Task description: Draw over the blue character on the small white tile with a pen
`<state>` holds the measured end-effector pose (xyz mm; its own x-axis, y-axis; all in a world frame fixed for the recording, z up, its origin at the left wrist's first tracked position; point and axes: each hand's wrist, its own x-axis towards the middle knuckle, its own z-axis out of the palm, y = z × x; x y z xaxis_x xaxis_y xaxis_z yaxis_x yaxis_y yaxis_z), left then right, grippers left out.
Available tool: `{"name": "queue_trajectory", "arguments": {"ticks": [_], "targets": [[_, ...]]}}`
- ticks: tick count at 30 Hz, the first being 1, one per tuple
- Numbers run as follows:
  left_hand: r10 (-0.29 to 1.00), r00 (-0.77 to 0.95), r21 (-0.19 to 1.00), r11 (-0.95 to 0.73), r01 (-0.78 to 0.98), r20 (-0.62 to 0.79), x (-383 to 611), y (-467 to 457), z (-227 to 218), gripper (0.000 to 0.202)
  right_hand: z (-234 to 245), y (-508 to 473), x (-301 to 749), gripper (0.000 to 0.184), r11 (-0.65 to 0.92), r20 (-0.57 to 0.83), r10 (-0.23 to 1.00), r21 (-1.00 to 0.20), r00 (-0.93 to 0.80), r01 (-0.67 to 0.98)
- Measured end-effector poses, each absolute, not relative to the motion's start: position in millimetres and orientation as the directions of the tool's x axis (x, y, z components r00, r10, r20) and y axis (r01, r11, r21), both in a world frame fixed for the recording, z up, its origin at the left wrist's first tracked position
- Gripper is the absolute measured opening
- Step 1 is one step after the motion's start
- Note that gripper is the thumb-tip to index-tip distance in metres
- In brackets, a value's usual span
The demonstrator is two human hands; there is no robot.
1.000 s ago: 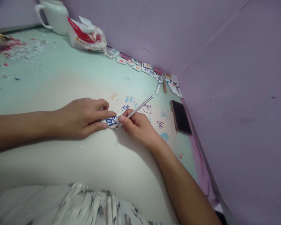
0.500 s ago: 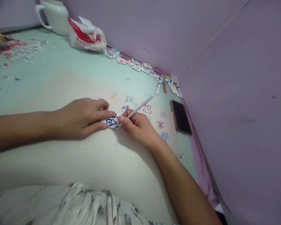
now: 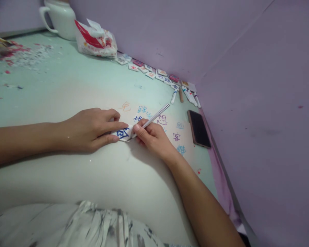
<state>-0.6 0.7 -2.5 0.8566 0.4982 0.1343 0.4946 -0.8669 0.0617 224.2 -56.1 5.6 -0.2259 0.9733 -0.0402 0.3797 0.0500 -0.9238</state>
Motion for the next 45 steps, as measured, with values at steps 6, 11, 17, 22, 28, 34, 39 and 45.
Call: {"name": "queue_trajectory", "arguments": {"ticks": [6, 11, 17, 22, 28, 34, 39, 45], "targets": [[0.504, 0.856, 0.066, -0.864, 0.500, 0.111, -0.4, 1.0, -1.5, 0.044, 2.2, -55.0, 222.3, 0.053, 0.059, 0.018, 0.987, -0.963, -0.157, 0.263], [0.500, 0.860, 0.062, -0.866, 0.497, 0.104, 0.2, 0.0, 0.9, 0.042, -0.9, -55.7, 220.7, 0.052, 0.085, 0.053, 0.989, -0.967, -0.135, 0.241], [0.507, 0.856, 0.073, -0.862, 0.501, 0.104, 0.4, 0.2, 1.0, 0.042, -1.4, -58.8, 217.2, 0.053, 0.099, 0.075, 0.992, -0.963, -0.104, 0.252], [0.499, 0.857, 0.076, -0.867, 0.493, 0.128, -0.1, 1.0, -0.9, 0.042, -2.3, -59.8, 215.1, 0.052, 0.133, 0.108, 0.988, -0.952, -0.107, 0.275], [0.486, 0.857, 0.070, -0.874, 0.481, 0.171, -1.0, 1.5, -4.2, 0.041, -3.3, -58.1, 215.0, 0.051, 0.158, 0.117, 0.982, -0.939, -0.148, 0.305], [0.484, 0.858, 0.069, -0.875, 0.479, 0.175, -1.4, 1.6, -4.7, 0.041, -3.8, -57.5, 215.9, 0.052, 0.130, 0.105, 0.990, -0.944, -0.096, 0.304], [0.482, 0.858, 0.072, -0.876, 0.478, 0.175, -1.2, 1.3, -4.7, 0.040, -4.6, -58.5, 216.1, 0.051, 0.143, 0.117, 0.988, -0.944, -0.104, 0.296], [0.480, 0.858, 0.073, -0.877, 0.475, 0.181, -1.7, 1.7, -4.8, 0.040, -6.7, -57.3, 217.5, 0.054, 0.154, 0.117, 0.986, -0.916, -0.120, 0.369]]}}
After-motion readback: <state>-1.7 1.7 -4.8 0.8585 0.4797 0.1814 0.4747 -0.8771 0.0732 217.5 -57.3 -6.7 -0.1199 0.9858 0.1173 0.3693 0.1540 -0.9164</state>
